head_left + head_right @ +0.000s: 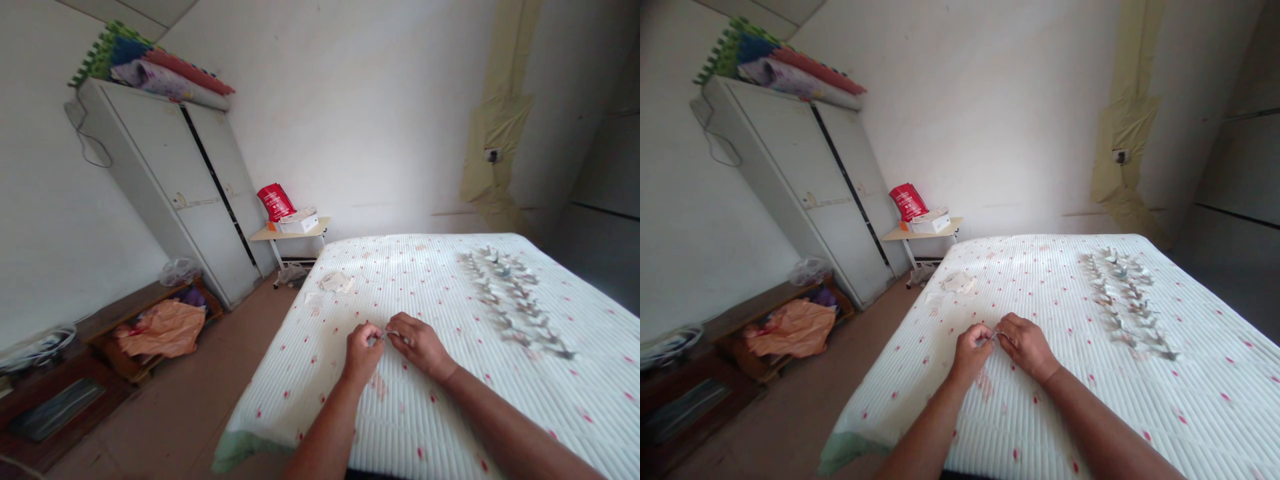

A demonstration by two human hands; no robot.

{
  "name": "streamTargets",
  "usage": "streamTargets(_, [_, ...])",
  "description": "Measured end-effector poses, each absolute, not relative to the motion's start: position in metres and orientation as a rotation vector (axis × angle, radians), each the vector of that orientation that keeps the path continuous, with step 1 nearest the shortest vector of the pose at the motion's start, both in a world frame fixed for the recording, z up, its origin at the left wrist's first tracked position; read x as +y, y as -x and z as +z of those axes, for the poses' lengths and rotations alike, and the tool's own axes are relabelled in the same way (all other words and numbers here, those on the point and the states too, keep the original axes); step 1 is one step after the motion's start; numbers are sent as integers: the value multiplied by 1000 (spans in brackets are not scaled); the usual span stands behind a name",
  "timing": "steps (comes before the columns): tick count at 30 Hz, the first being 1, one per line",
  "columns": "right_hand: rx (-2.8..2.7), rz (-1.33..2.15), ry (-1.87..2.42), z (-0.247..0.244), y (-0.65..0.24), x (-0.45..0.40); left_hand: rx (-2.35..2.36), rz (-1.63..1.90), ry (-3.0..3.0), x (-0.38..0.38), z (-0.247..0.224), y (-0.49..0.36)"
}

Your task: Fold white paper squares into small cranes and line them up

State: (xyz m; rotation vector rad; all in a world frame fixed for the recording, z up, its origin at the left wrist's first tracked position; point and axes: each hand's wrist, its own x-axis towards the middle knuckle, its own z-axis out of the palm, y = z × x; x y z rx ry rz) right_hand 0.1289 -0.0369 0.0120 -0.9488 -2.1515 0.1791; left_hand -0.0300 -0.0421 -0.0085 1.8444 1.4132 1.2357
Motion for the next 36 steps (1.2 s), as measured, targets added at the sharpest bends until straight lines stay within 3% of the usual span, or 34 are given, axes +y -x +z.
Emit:
streamTargets(11, [-2319, -278, 1008, 12, -124, -38, 1392, 1215, -1808, -41, -9, 30])
streamTargets(21, [-2275, -367, 887, 15, -124, -42, 1288, 1261, -1651, -41, -5, 32])
streamTargets(24, [-2229, -270, 867, 13, -125, -41, 1272, 1279, -1647, -41, -7, 32])
streamTargets(31, [-2017, 304, 858, 11, -124, -39, 1239, 1299, -1698, -40, -12, 33])
streamTargets(36, [-1984, 468, 928, 11, -126, -38, 1241, 1313, -1704, -40, -10, 34])
